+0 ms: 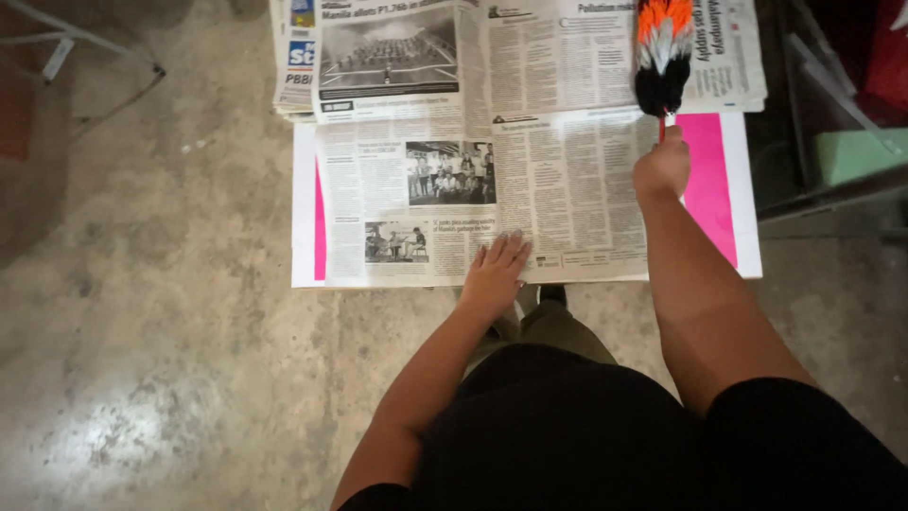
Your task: Cleaning a stack of newspapers using a colorful feather duster.
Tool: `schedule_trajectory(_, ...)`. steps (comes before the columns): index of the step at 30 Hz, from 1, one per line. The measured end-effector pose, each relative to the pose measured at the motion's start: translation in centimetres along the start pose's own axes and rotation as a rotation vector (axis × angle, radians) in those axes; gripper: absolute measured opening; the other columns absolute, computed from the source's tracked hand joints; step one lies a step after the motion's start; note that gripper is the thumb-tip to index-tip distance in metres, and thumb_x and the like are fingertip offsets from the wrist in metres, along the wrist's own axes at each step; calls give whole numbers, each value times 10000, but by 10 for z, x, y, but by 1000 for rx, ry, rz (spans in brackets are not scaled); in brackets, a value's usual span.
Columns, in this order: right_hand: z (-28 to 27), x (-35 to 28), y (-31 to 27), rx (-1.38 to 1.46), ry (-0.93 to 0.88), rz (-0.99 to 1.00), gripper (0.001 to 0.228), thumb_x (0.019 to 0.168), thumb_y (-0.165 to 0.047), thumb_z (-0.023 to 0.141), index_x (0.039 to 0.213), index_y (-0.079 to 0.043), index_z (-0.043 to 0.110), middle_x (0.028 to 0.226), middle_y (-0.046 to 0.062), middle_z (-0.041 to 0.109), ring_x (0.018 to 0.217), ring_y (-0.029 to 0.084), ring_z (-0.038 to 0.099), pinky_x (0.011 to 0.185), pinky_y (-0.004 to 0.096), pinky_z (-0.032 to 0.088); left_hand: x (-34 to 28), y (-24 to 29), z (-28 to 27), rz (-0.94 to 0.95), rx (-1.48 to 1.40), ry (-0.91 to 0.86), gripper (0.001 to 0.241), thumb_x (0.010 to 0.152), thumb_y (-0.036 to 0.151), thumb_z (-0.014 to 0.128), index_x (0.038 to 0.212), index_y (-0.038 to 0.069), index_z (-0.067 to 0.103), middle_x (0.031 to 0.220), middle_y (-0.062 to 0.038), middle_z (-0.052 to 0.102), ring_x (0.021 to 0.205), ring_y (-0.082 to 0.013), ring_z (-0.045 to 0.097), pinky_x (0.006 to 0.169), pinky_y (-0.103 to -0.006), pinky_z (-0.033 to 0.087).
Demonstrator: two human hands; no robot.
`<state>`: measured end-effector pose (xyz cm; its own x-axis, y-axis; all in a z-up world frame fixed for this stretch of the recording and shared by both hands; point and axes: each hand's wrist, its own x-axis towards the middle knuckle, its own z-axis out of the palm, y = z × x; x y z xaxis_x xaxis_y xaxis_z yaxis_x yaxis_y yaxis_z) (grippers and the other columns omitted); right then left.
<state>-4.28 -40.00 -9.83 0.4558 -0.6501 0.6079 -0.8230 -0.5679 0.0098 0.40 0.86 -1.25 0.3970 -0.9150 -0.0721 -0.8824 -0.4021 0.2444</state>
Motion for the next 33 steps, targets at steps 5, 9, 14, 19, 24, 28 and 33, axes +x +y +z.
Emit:
schedule_trajectory(5, -119, 14, -54, 493, -595, 86, 393, 988, -105, 482, 1358, -221, 548, 1058, 158, 681, 1019, 430, 712, 830, 545, 582, 1, 1, -5, -3, 26, 39, 833, 854, 389, 728, 1593, 243, 370, 1661, -58, 324, 1529, -322, 305, 1181, -587, 351)
schedule_trajectory(9, -65, 3, -19, 313, -653, 138, 423, 939, -114, 543, 1340, -246, 552, 1060, 145, 669, 1000, 406, 719, 801, 528, 589, 1, 4, -21, -4, 12, -1, 790, 876, 366, 726, 1578, 220, 395, 1665, -73, 311, 1516, -327, 329, 1176, -588, 367)
schedule_trajectory(14, -77, 1, -10, 317, -476, 242, 194, 1008, -211, 597, 1175, -170, 506, 951, 123, 666, 913, 389, 737, 736, 520, 603, 9, 5, -20, -19, 12, -33, 756, 887, 389, 712, 1562, 219, 418, 1659, -72, 314, 1514, -323, 335, 1174, -598, 364)
schedule_trajectory(19, -234, -73, -101, 960, -315, 8, 272, 977, 108, 534, 1248, 124, 542, 908, 373, 604, 882, 591, 625, 734, 606, 483, 18, 21, -42, -321, -814, 48, 698, 1000, 475, 533, 1539, 38, 458, 1503, -183, 533, 1408, -380, 497, 1152, -558, 414)
schedule_trajectory(24, -315, -136, -130, 1201, -929, 41, 333, 995, -7, 415, 1324, -41, 453, 1078, 208, 604, 990, 386, 635, 851, 493, 553, 11, 34, -38, -670, -1250, 171, 607, 995, 467, 548, 1423, 36, 531, 1354, -240, 619, 1325, -441, 541, 1104, -584, 436)
schedule_trajectory(28, -280, -141, -120, 1035, -909, -530, 326, 951, -59, 568, 1271, -17, 613, 1133, 215, 648, 1166, 442, 604, 1027, 538, 483, -28, 6, -20, -789, -952, 265, 418, 1021, 234, 499, 1358, -6, 555, 1278, -285, 652, 1241, -469, 605, 1040, -585, 494)
schedule_trajectory(33, -266, -115, -130, 863, -491, -764, 515, 904, -168, 663, 1410, -93, 604, 1317, 175, 572, 1303, 394, 548, 1105, 514, 440, -87, -17, -43, -815, -457, 76, 343, 1038, 281, 385, 1297, 107, 527, 984, -211, 727, 927, -437, 733, 778, -565, 593)
